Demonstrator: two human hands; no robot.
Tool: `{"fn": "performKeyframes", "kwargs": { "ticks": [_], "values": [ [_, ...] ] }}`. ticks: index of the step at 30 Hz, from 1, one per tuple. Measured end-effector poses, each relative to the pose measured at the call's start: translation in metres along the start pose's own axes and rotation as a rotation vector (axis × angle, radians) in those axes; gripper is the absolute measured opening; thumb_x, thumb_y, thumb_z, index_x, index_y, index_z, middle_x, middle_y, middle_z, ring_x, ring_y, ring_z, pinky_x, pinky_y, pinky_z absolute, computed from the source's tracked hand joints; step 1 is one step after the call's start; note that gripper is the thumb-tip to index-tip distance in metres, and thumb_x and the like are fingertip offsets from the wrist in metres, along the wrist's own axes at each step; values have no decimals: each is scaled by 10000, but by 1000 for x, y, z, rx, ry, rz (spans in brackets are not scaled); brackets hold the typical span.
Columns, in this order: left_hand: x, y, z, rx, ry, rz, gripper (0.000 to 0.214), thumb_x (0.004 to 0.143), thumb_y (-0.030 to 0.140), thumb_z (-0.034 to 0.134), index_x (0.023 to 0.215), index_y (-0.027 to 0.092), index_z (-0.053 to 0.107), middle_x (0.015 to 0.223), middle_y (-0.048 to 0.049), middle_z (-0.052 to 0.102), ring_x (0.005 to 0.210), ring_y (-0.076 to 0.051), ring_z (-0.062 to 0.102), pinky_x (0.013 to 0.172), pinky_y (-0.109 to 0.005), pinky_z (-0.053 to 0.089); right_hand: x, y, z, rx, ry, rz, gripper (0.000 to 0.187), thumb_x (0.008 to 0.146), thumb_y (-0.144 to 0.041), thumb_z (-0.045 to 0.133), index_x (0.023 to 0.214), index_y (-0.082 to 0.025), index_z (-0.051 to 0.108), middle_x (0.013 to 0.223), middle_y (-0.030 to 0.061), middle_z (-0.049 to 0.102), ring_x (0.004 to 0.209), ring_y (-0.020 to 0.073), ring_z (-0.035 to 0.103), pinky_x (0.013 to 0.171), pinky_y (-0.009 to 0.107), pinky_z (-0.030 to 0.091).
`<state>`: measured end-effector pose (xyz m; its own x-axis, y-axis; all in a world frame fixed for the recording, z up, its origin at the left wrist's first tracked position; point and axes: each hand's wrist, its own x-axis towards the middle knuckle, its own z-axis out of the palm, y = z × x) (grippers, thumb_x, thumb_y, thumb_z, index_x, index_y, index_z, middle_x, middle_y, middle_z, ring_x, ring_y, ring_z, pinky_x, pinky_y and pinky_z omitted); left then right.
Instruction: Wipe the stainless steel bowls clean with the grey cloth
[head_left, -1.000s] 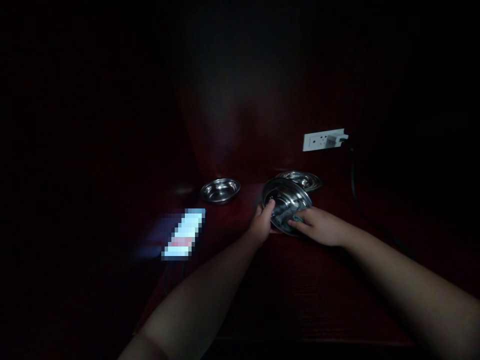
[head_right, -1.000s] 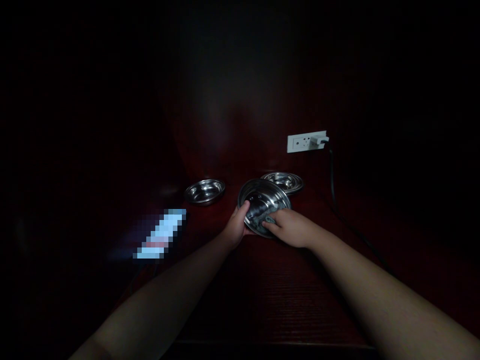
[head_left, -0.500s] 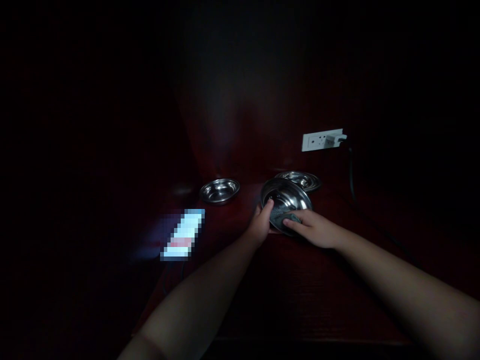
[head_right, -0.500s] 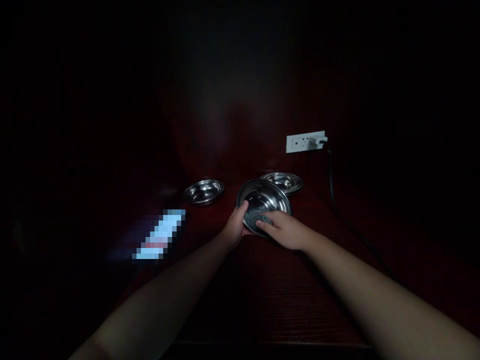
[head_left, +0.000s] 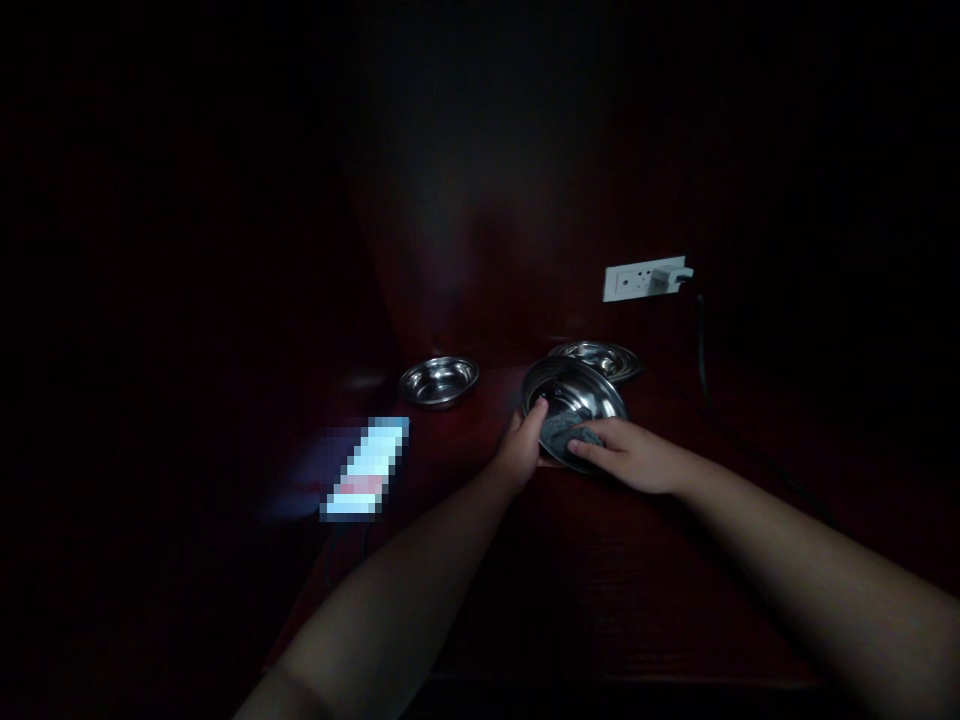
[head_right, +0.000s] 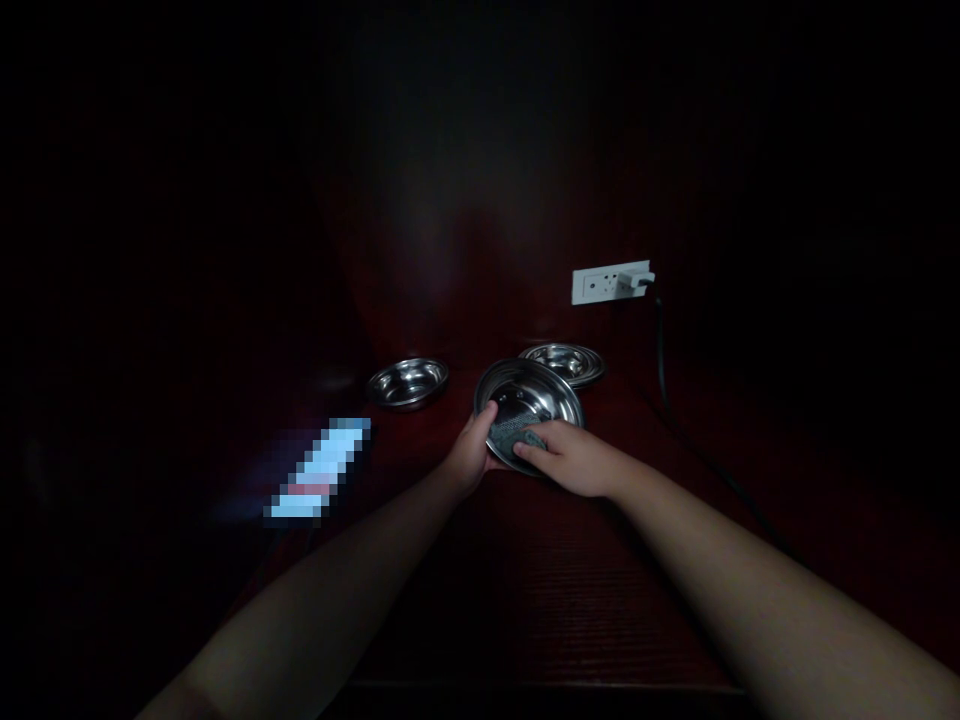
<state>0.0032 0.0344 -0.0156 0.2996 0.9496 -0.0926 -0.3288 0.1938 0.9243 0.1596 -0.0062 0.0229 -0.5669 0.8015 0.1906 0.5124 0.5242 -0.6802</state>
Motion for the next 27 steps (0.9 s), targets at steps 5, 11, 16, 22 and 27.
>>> {"fn": "performKeyframes", "kwargs": {
  "ticks": [5, 11, 16, 22, 27],
  "values": [
    [-1, 0, 0, 0, 1, 6, 605, 764, 575, 556, 1262, 242, 473, 1275, -141, 560, 1015, -311, 619, 608, -379, 576, 0, 3, -3, -29, -2, 62, 342, 898, -404, 431, 744, -150, 600, 648, 6, 584, 585, 129, 488, 597, 288, 425],
    [-1, 0, 0, -21, -3, -1, 602, 754, 578, 573, 1245, 241, 483, 1242, -137, 581, 992, -291, 630, 639, -387, 577, 0, 4, -1, -91, 46, 75, 341, 897, -395, 432, 730, -154, 605, 657, 19, 614, 590, 138, 519, 603, 293, 432],
    [0, 1, -1, -18, 6, 5, 602, 748, 579, 579, 1248, 264, 467, 1244, -126, 577, 979, -289, 631, 639, -401, 577, 1, -2, 4, -145, 100, 30, 334, 914, -372, 413, 832, -148, 647, 788, 64, 679, 707, 178, 599, 727, 338, 467],
    [1, 0, 0, 16, -1, 7, 614, 758, 580, 556, 1252, 227, 465, 1216, -151, 586, 962, -299, 632, 596, -385, 574, 2, -2, 8, -80, 81, -81, 323, 922, -308, 405, 1106, -185, 640, 1113, 84, 675, 1022, 223, 618, 953, 411, 445],
    [1, 0, 0, 16, -14, 2, 621, 760, 581, 554, 1264, 228, 462, 1234, -153, 577, 954, -287, 637, 610, -380, 575, 2, 2, 11, -90, 113, -98, 366, 920, -301, 415, 1216, -189, 599, 1271, 89, 600, 1212, 234, 522, 1075, 452, 348]
  ]
}}
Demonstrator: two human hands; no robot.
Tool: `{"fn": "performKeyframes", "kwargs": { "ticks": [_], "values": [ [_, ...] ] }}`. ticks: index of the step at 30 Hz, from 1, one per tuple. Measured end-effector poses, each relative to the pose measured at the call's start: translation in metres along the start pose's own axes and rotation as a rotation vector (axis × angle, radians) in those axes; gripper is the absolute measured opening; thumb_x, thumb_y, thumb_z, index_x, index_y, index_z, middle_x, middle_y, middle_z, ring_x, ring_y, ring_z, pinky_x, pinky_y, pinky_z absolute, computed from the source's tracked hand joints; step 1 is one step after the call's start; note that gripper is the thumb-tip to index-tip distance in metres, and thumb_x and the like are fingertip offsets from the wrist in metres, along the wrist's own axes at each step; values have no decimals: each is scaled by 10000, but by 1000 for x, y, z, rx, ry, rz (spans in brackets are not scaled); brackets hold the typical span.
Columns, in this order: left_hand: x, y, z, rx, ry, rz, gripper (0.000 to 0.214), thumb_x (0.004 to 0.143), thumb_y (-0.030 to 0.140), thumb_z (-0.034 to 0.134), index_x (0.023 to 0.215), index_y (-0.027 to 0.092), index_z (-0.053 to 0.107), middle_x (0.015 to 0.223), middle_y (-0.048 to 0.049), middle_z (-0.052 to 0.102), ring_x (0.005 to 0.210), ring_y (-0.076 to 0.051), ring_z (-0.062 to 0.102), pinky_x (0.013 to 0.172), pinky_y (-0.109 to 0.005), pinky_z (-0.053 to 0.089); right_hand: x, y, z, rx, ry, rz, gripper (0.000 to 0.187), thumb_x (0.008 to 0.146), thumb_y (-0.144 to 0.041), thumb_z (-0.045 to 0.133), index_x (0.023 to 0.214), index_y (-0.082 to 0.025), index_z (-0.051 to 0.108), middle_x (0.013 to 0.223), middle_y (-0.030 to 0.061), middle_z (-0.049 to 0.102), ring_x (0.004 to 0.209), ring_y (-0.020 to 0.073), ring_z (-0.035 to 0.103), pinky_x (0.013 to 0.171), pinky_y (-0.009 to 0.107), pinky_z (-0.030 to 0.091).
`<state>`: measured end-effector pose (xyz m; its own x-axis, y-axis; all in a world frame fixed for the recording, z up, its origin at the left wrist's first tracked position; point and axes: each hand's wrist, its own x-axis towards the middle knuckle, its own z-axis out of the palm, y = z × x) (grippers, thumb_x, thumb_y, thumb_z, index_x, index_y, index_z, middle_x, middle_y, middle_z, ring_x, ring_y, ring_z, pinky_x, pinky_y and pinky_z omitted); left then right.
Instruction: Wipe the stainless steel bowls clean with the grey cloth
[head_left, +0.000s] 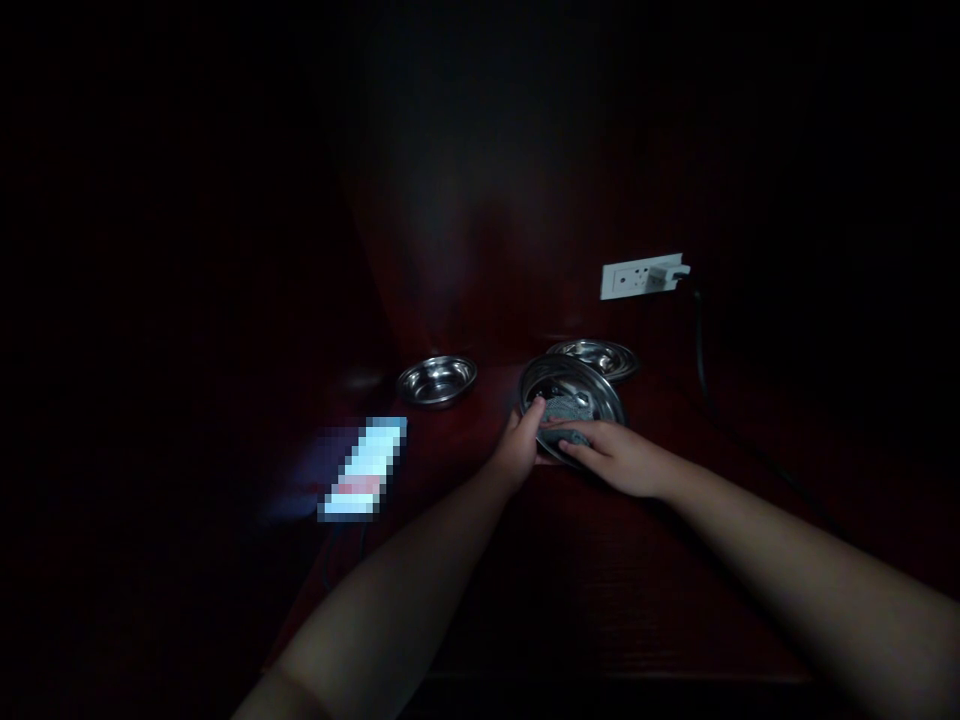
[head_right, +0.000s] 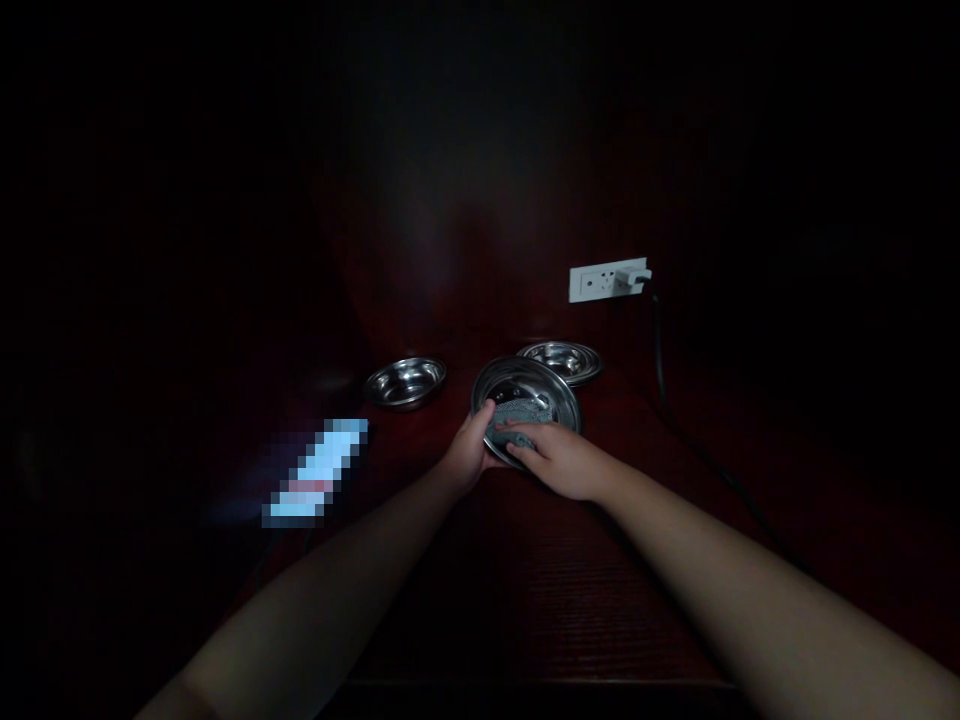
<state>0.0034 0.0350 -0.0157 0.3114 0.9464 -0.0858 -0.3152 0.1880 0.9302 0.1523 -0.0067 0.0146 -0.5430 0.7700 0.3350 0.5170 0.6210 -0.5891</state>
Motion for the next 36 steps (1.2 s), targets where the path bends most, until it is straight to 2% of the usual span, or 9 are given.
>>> {"fn": "performKeyframes", "kwargs": {
  "ticks": [12, 24, 31, 36],
  "values": [
    [-1, -1, 0, -6, -27, 18, 603, 771, 574, 546, 1260, 228, 474, 1264, -146, 557, 1011, -299, 617, 596, -337, 571, 1, 10, 4, -62, 15, -25, 393, 878, -232, 466, 1251, -182, 579, 1356, 89, 527, 1331, 250, 384, 1129, 505, 248],
    [-2, 0, 1, -1, -19, 8, 618, 740, 583, 586, 1237, 235, 468, 1277, -146, 545, 983, -306, 629, 624, -409, 583, 0, 18, 8, -133, 91, -51, 476, 862, -214, 489, 1335, -158, 493, 1425, 115, 439, 1335, 249, 376, 1126, 481, 274],
    [-3, 0, 0, -4, -28, 14, 615, 731, 583, 598, 1216, 223, 482, 1262, -148, 555, 979, -305, 632, 630, -404, 584, 0, 21, 9, -136, 132, -39, 484, 844, -203, 508, 1328, -195, 504, 1412, 92, 462, 1312, 253, 412, 1119, 485, 286],
    [-2, -1, -1, 1, -24, 12, 614, 731, 592, 592, 1206, 217, 493, 1228, -149, 574, 958, -301, 637, 619, -406, 582, 1, 20, 6, -161, 90, -17, 436, 858, -196, 470, 1285, -166, 550, 1405, 103, 466, 1312, 248, 413, 1122, 477, 281]
  ]
}}
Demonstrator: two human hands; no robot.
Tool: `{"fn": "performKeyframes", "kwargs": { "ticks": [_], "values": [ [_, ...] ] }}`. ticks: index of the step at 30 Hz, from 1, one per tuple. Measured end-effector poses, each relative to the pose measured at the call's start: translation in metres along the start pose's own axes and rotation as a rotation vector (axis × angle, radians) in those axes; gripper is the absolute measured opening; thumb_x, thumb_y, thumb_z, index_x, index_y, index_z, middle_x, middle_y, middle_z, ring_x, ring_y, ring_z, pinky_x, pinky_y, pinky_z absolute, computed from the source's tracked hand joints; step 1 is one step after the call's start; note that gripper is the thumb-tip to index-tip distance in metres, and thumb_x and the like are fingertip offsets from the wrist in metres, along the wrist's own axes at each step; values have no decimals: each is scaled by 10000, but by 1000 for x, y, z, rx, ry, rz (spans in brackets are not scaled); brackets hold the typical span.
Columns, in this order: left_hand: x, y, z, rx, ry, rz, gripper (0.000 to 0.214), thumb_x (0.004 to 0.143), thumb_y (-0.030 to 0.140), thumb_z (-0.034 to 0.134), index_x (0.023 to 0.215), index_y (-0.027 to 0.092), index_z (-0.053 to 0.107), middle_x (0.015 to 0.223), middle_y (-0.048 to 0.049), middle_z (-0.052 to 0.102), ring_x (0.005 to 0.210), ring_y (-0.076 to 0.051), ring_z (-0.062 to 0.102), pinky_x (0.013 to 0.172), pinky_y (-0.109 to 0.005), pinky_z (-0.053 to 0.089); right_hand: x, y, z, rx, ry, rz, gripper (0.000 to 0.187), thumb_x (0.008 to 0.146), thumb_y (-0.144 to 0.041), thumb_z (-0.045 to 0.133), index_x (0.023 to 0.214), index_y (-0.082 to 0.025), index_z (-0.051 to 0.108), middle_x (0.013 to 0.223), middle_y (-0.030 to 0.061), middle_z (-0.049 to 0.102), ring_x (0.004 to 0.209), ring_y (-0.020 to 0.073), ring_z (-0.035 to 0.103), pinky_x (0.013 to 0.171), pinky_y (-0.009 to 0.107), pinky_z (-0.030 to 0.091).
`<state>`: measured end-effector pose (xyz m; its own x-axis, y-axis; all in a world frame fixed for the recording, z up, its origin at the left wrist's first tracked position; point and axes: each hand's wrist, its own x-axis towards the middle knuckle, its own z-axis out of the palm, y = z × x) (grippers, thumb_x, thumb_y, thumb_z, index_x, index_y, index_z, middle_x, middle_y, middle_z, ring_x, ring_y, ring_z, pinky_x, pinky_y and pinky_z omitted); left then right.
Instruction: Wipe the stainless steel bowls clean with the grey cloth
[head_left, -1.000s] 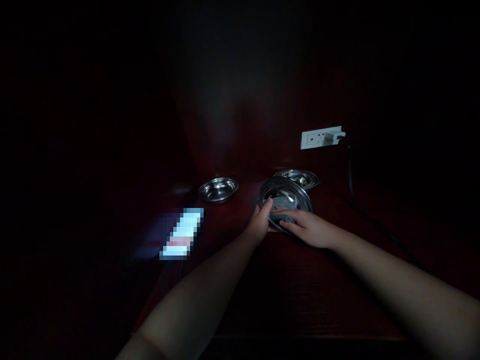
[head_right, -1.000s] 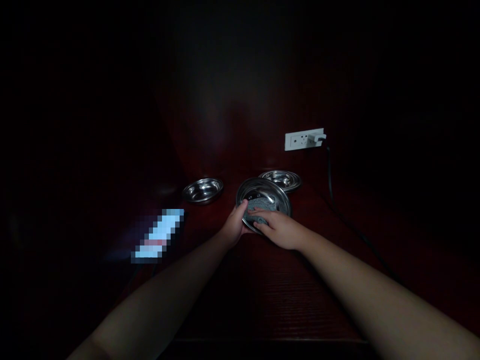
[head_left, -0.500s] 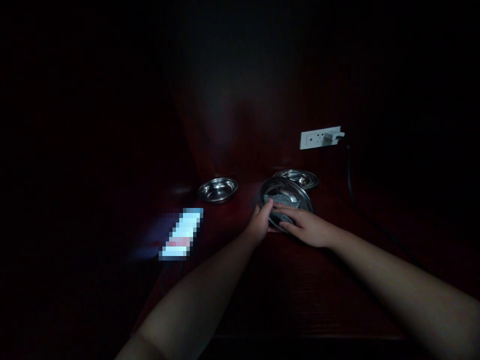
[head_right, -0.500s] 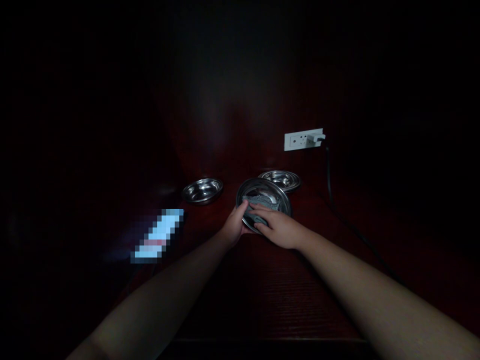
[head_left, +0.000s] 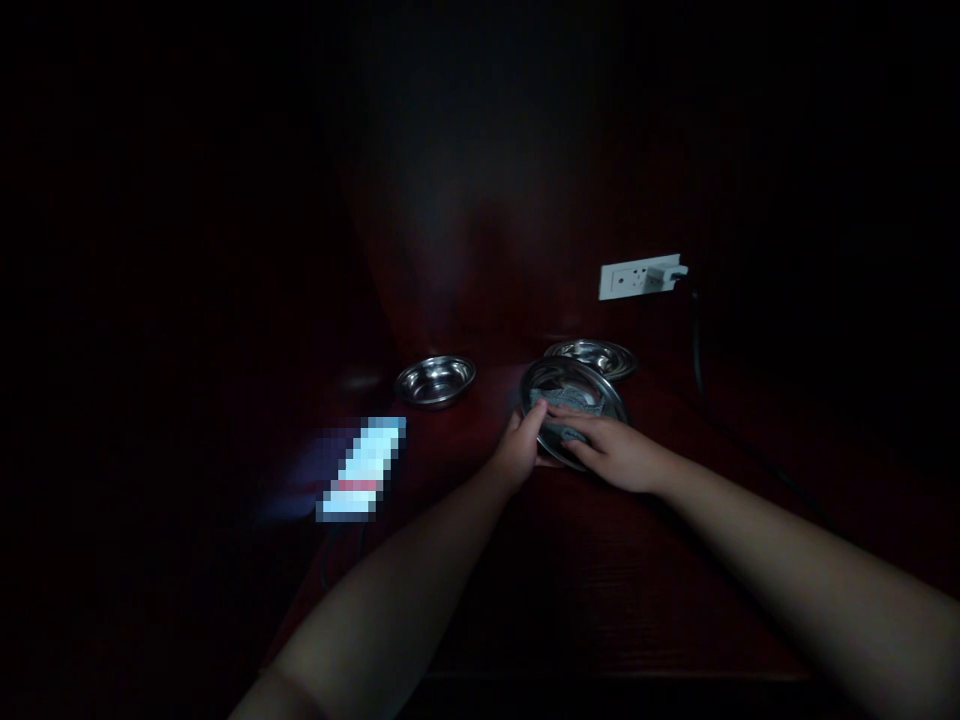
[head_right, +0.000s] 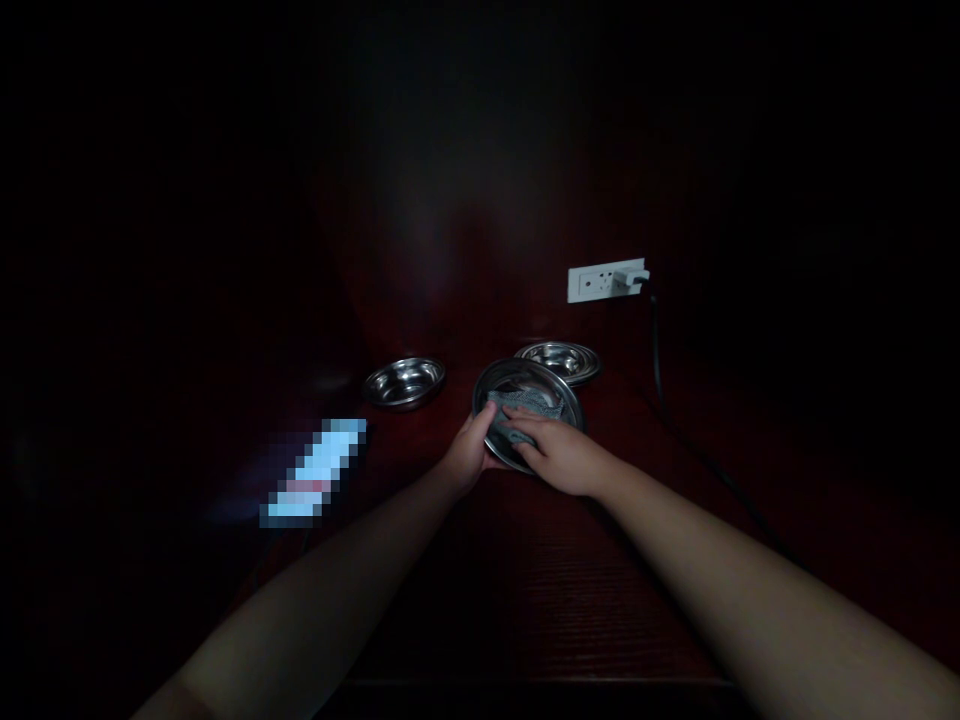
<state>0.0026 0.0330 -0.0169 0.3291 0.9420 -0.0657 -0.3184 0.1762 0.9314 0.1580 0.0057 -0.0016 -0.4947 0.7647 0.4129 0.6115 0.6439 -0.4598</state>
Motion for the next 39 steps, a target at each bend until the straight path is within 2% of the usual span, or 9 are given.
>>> {"fn": "performKeyframes", "kwargs": {
  "ticks": [5, 10, 13, 16, 27, 35, 39],
  "values": [
    [3, -2, -2, 9, 17, -9, 616, 730, 606, 581, 1190, 202, 509, 1209, -159, 580, 934, -296, 640, 600, -401, 577, 0, -10, -6, 48, -42, 33, 376, 893, -222, 422, 1226, -177, 590, 1327, 97, 554, 1260, 241, 479, 1087, 467, 338],
    [2, 0, -1, -15, 15, -9, 600, 740, 588, 580, 1204, 214, 507, 1171, -146, 605, 935, -294, 640, 606, -399, 578, -1, -22, -14, 104, -113, 18, 301, 919, -261, 399, 1087, -180, 635, 1076, 82, 684, 986, 219, 632, 918, 418, 472],
    [0, 1, 0, -17, 15, -6, 594, 755, 572, 572, 1227, 221, 492, 1180, -144, 604, 952, -299, 636, 592, -381, 577, -1, -24, -17, 111, -140, 30, 282, 922, -276, 397, 997, -164, 644, 939, 77, 695, 846, 203, 635, 817, 390, 492],
    [-1, 1, 0, -21, 23, -8, 612, 751, 573, 578, 1242, 222, 480, 1189, -143, 602, 950, -295, 638, 594, -374, 578, -1, -24, -18, 106, -146, 34, 268, 916, -280, 411, 970, -153, 640, 892, 75, 692, 776, 190, 621, 763, 371, 487],
    [2, -1, -1, -28, 19, -14, 640, 744, 574, 581, 1274, 234, 473, 1225, -142, 592, 935, -294, 650, 569, -359, 572, -1, -26, -20, 92, -128, 56, 195, 870, -275, 498, 897, -171, 661, 770, 34, 692, 664, 157, 598, 656, 306, 478],
    [2, 2, -2, -31, 14, -32, 678, 728, 613, 582, 1272, 224, 468, 1208, -157, 595, 961, -302, 637, 621, -396, 575, -1, -22, -17, 110, -121, 64, 208, 889, -276, 465, 861, -165, 639, 781, 45, 683, 697, 169, 605, 692, 326, 485],
    [-2, 5, -4, -82, -40, 5, 669, 707, 582, 633, 1248, 221, 473, 1246, -154, 570, 1020, -314, 612, 684, -442, 574, 0, -17, -14, 156, -49, 66, 227, 907, -275, 426, 887, -168, 625, 848, 56, 680, 795, 188, 623, 766, 352, 497]
  ]
}}
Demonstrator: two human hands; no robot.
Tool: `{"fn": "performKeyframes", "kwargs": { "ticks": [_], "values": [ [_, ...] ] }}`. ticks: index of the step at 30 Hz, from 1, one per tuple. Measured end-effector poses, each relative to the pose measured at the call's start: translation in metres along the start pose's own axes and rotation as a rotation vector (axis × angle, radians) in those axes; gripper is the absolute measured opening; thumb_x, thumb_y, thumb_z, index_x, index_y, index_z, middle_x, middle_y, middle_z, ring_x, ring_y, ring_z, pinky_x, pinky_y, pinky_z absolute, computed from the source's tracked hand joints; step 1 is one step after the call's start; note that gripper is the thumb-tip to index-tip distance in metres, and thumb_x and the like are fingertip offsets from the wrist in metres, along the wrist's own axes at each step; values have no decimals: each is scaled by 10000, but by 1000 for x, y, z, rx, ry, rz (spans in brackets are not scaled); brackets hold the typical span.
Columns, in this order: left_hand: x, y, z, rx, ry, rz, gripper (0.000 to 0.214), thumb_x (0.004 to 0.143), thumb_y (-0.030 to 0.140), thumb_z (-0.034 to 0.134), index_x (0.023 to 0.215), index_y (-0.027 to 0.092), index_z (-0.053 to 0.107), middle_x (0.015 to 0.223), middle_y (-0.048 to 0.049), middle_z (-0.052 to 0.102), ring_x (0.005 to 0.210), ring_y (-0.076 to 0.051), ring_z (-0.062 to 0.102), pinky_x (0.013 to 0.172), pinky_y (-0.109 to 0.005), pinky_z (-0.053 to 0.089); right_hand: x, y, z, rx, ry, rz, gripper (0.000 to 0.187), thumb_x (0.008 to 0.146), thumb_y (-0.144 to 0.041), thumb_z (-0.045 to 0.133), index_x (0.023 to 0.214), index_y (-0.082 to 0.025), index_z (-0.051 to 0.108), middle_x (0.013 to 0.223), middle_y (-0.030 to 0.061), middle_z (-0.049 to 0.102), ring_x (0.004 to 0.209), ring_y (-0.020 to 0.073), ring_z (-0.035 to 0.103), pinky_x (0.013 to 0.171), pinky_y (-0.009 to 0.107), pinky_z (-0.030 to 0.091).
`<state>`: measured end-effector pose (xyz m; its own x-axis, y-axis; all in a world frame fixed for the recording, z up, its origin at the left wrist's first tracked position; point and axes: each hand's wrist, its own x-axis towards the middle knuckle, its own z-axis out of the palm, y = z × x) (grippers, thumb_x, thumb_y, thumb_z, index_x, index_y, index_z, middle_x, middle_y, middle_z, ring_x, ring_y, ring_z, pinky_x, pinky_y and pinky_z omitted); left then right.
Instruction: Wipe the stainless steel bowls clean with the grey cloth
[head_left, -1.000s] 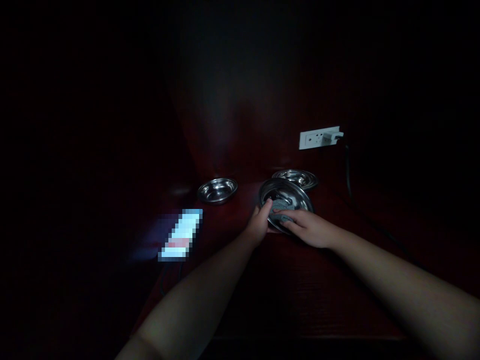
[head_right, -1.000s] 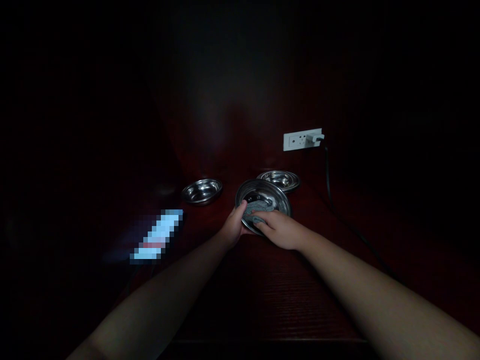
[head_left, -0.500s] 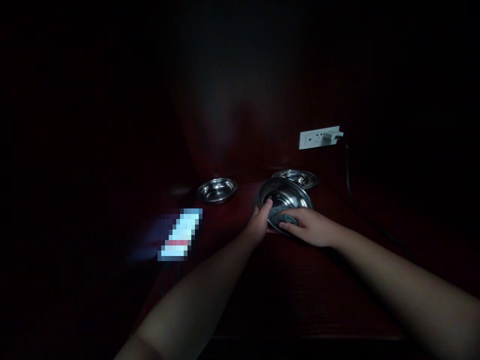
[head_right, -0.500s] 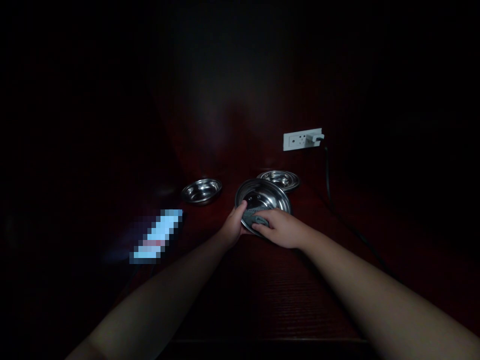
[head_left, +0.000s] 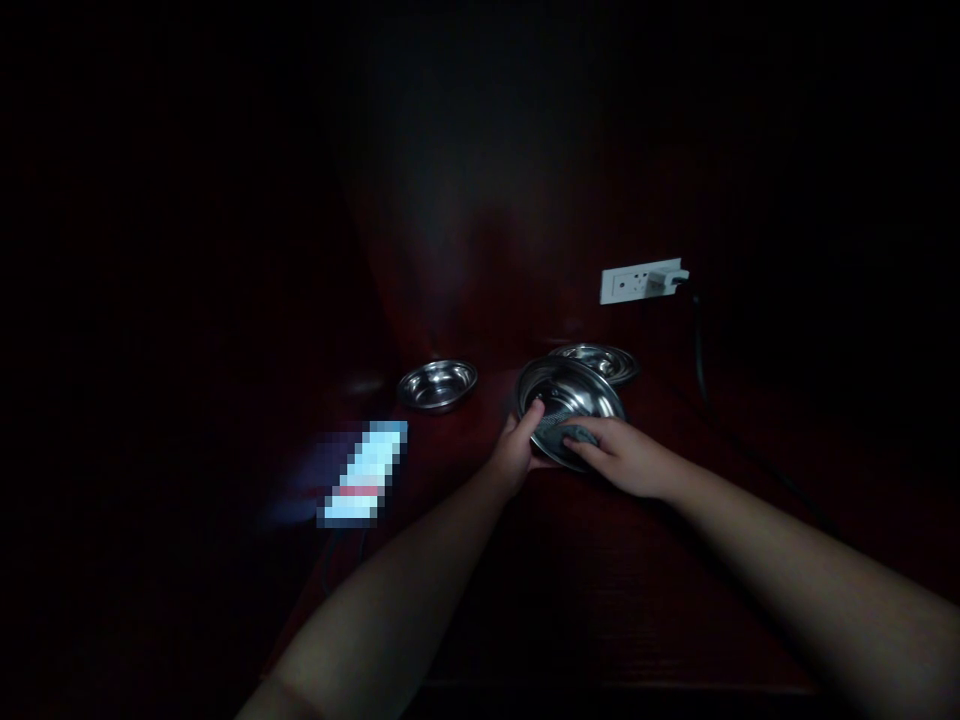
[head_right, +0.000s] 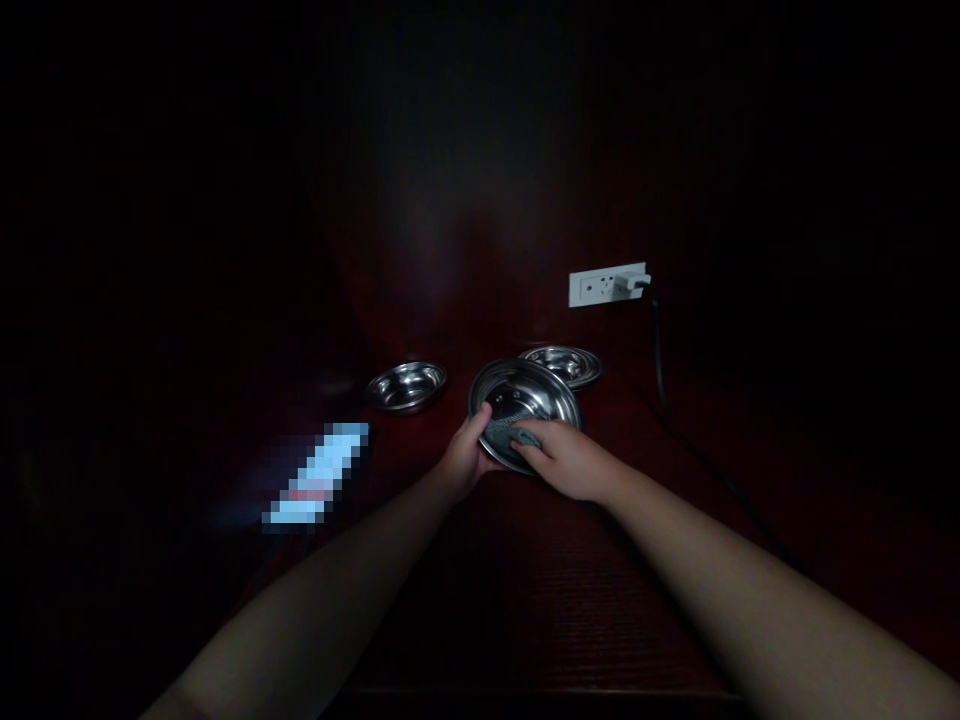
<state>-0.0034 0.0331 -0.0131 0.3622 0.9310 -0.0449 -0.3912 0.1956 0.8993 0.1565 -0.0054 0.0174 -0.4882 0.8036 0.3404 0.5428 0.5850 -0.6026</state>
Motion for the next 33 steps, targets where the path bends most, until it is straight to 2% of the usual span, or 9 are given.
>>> {"fn": "performKeyframes", "kwargs": {
  "ticks": [4, 7, 13, 18, 23, 26, 33],
  "values": [
    [-5, 1, 0, 1, -59, 40, 571, 705, 467, 695, 1181, 212, 509, 1223, -137, 584, 1028, -285, 610, 774, -442, 558, 1, 2, 1, 57, 122, -3, 228, 912, -274, 415, 969, -179, 613, 908, 55, 679, 869, 200, 626, 831, 374, 496],
    [-7, -1, 3, 2, -43, 75, 552, 714, 433, 697, 1190, 233, 502, 1192, -108, 602, 1016, -256, 617, 817, -421, 544, 2, 0, 3, 77, 156, -35, 245, 917, -281, 410, 1008, -184, 617, 942, 58, 680, 889, 199, 627, 845, 377, 498],
    [-10, -2, 13, -17, 67, 91, 545, 748, 502, 633, 1217, 275, 474, 1180, -95, 599, 1006, -267, 620, 765, -449, 557, 1, -7, 5, 94, 65, -116, 286, 923, -272, 414, 1113, -199, 615, 1035, 64, 683, 902, 189, 635, 856, 376, 505],
    [-14, -1, 17, -15, 105, 116, 577, 752, 588, 583, 1238, 316, 430, 1234, -91, 565, 1002, -271, 622, 696, -444, 571, -1, -11, 4, 75, 64, -119, 273, 906, -282, 452, 1101, -192, 620, 1067, 69, 679, 964, 197, 629, 892, 367, 490],
    [-14, -3, 16, -15, 165, 166, 549, 769, 577, 565, 1224, 290, 454, 1217, -94, 581, 1023, -265, 613, 682, -372, 574, -2, -13, 2, 25, 33, -98, 233, 854, -306, 546, 1027, -183, 642, 978, 62, 702, 843, 194, 654, 773, 338, 520],
    [-11, -4, 14, -45, 167, 137, 544, 773, 566, 559, 1225, 281, 458, 1227, -98, 578, 995, -264, 626, 661, -368, 577, -1, -10, 1, 6, 6, -83, 225, 855, -311, 544, 994, -183, 667, 941, 59, 713, 817, 197, 658, 759, 342, 522],
    [-7, -5, 9, -20, 126, 23, 580, 764, 553, 544, 1244, 240, 453, 1173, -140, 599, 915, -297, 647, 586, -438, 573, 1, -5, 2, 34, -1, -62, 234, 894, -294, 482, 937, -179, 682, 881, 56, 716, 805, 194, 654, 767, 349, 528]
  ]
}}
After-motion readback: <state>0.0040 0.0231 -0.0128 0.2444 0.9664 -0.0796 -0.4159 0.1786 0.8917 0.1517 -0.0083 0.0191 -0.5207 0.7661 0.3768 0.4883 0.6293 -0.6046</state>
